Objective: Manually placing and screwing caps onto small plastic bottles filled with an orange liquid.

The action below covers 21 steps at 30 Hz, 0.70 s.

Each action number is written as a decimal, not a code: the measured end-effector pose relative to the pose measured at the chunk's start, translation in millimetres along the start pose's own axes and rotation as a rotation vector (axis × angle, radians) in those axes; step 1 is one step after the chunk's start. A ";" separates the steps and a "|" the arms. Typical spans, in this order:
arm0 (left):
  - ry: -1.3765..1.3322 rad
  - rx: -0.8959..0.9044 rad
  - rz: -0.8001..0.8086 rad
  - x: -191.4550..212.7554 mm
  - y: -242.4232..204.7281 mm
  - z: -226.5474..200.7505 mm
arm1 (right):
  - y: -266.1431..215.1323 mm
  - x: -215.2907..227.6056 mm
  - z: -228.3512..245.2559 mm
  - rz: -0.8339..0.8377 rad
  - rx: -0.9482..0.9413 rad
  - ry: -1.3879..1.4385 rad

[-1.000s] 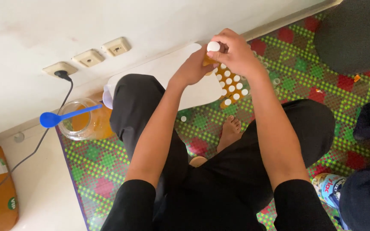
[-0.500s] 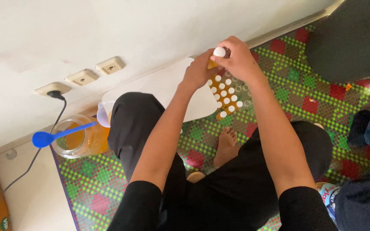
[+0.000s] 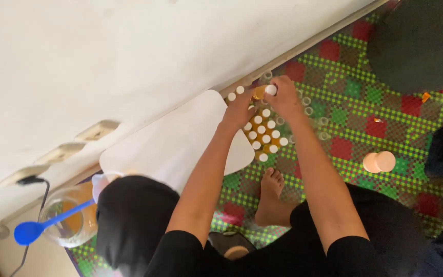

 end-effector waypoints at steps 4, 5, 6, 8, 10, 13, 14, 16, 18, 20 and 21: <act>0.085 -0.006 0.062 -68.4 40.1 78.3 | 12.5 -33.7 -30.0 0.041 -0.170 0.047; 0.153 -0.053 0.074 -82.1 46.0 91.7 | 14.8 -42.8 -33.6 0.067 -0.184 0.053; 0.219 -0.098 0.088 -96.3 47.8 105.6 | 13.6 -52.0 -36.2 0.095 -0.201 0.060; 0.278 -0.107 0.127 -99.6 51.5 104.8 | 17.2 -82.8 -59.9 0.135 -0.258 0.049; 0.339 -0.119 0.156 -98.9 54.1 101.3 | 20.0 -98.5 -66.2 0.173 -0.306 0.039; 0.376 -0.148 0.187 -90.7 55.5 90.2 | 19.8 -112.3 -62.6 0.300 -0.389 -0.033; 0.420 -0.156 0.208 -86.9 54.1 85.0 | 16.2 -122.4 -69.5 0.347 -0.443 -0.069; 0.462 -0.163 0.234 -80.4 52.9 75.3 | 7.7 -137.8 -83.4 0.397 -0.502 -0.106; 0.554 -0.136 0.302 -75.9 52.8 68.4 | 0.5 -149.5 -93.6 0.432 -0.415 -0.089; 0.598 -0.144 0.320 -82.4 51.0 72.9 | 0.2 -143.4 -79.8 0.472 -0.574 -0.099; 0.644 -0.153 0.335 -85.7 50.0 74.7 | -2.1 -139.7 -74.6 0.507 -0.731 -0.108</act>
Point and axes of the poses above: each hand's wrist, its own y-axis towards the middle knuckle, its own x-axis out of the back of the hand, z = x × y, the point moved 4 cm from there along y, towards the middle knuckle, and after that the axes turned 9 degrees about -z, right-handed, at the moved point
